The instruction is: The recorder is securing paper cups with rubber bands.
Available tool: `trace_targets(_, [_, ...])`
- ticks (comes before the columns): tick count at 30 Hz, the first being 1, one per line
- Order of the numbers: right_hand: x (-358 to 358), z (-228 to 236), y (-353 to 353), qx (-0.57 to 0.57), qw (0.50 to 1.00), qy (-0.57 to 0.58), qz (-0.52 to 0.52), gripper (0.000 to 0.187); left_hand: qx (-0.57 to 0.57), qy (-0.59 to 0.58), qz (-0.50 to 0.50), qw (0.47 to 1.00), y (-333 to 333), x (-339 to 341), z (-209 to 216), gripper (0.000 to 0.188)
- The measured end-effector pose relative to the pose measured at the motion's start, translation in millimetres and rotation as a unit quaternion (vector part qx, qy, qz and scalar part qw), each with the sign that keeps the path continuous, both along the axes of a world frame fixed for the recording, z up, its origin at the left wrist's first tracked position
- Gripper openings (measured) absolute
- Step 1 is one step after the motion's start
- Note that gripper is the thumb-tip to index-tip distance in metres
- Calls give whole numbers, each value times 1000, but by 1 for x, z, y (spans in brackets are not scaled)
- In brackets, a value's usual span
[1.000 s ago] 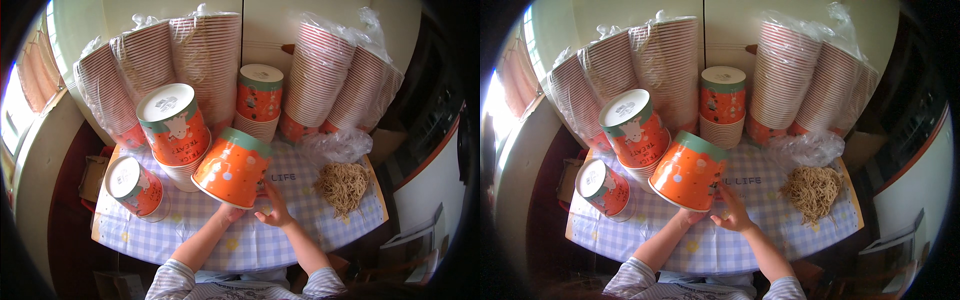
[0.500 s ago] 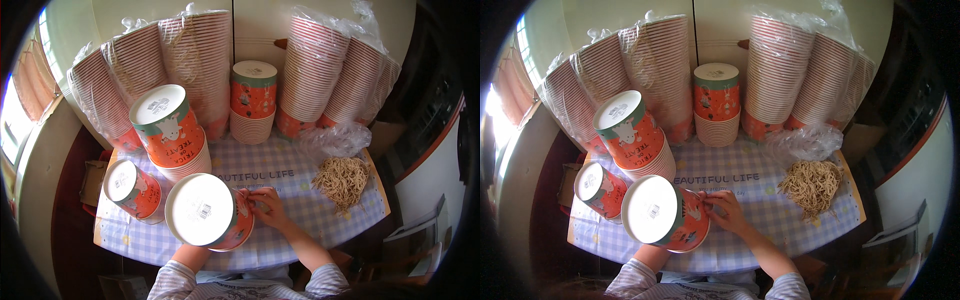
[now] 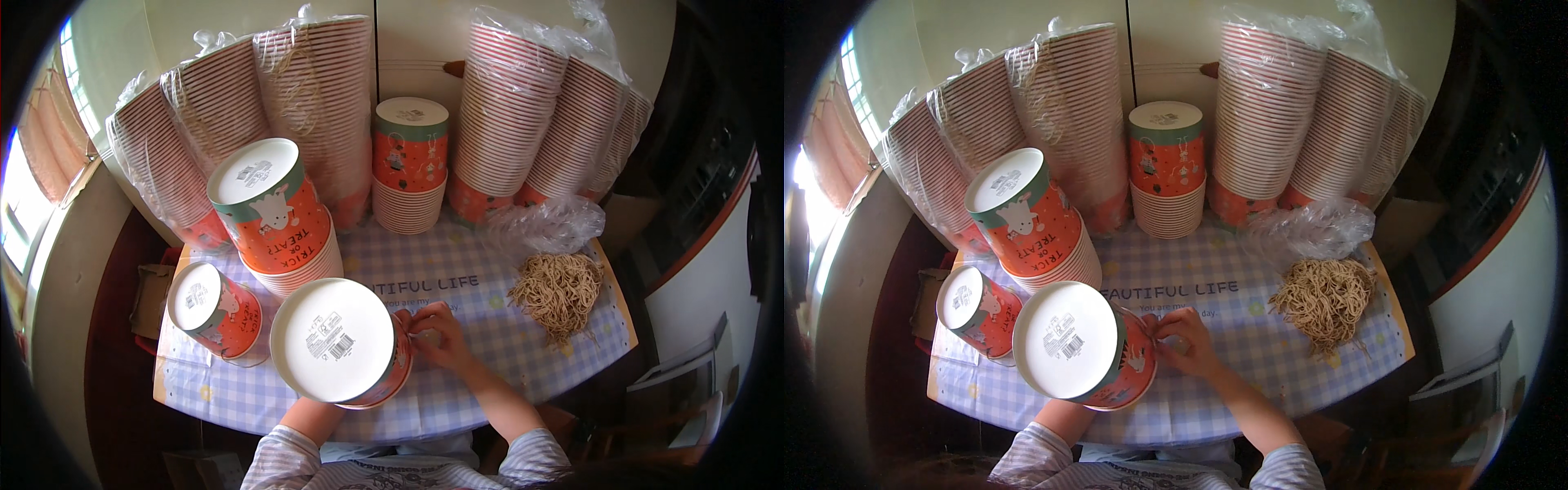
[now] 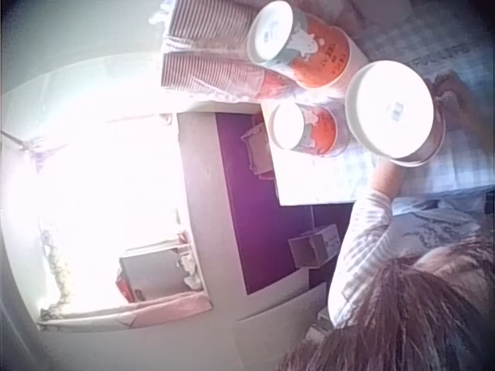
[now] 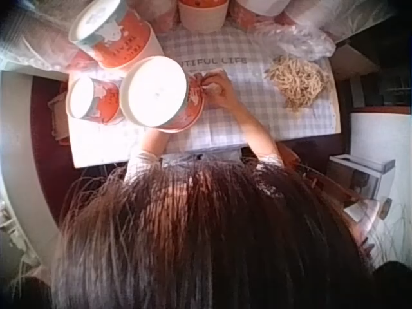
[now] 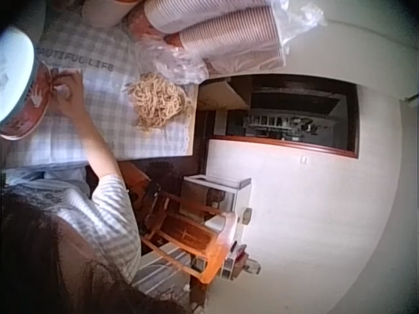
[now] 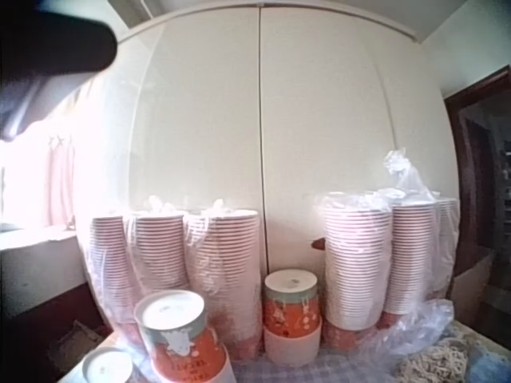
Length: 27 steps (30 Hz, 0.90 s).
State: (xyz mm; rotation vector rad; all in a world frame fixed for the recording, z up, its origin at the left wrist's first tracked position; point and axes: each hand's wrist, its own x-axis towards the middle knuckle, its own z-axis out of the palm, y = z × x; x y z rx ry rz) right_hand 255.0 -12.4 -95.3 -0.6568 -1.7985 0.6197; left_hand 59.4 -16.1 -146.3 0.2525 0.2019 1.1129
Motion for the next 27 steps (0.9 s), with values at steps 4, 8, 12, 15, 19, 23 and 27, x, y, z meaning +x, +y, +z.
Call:
trace_targets(4, [2,-6,2,-67,997,22,30,18,-14,-9,-8,1000,-3,-1,-8,36])
trace_targets(8, [4,-3,1,-100,993,38,50,19,-29,-20,-18,999,-4,-9,-15,36])
trace_targets(12, [5,-3,1,-101,994,13,41,18,-42,-30,-27,998,-6,-10,-22,36])
trace_targets(15, [4,-3,0,-116,993,6,35,17,-53,-37,-33,997,-6,-13,-27,36])
trace_targets(19, [2,-3,-2,-110,994,4,11,18,-66,-46,-43,996,-9,-14,-33,36])
trace_targets(23, [3,-4,-1,-90,996,-2,-6,18,-80,-55,-56,994,-9,-12,-40,37])
trace_targets(27, [5,-1,3,-58,997,-1,-44,13,-95,-64,-72,991,8,-17,-34,37])
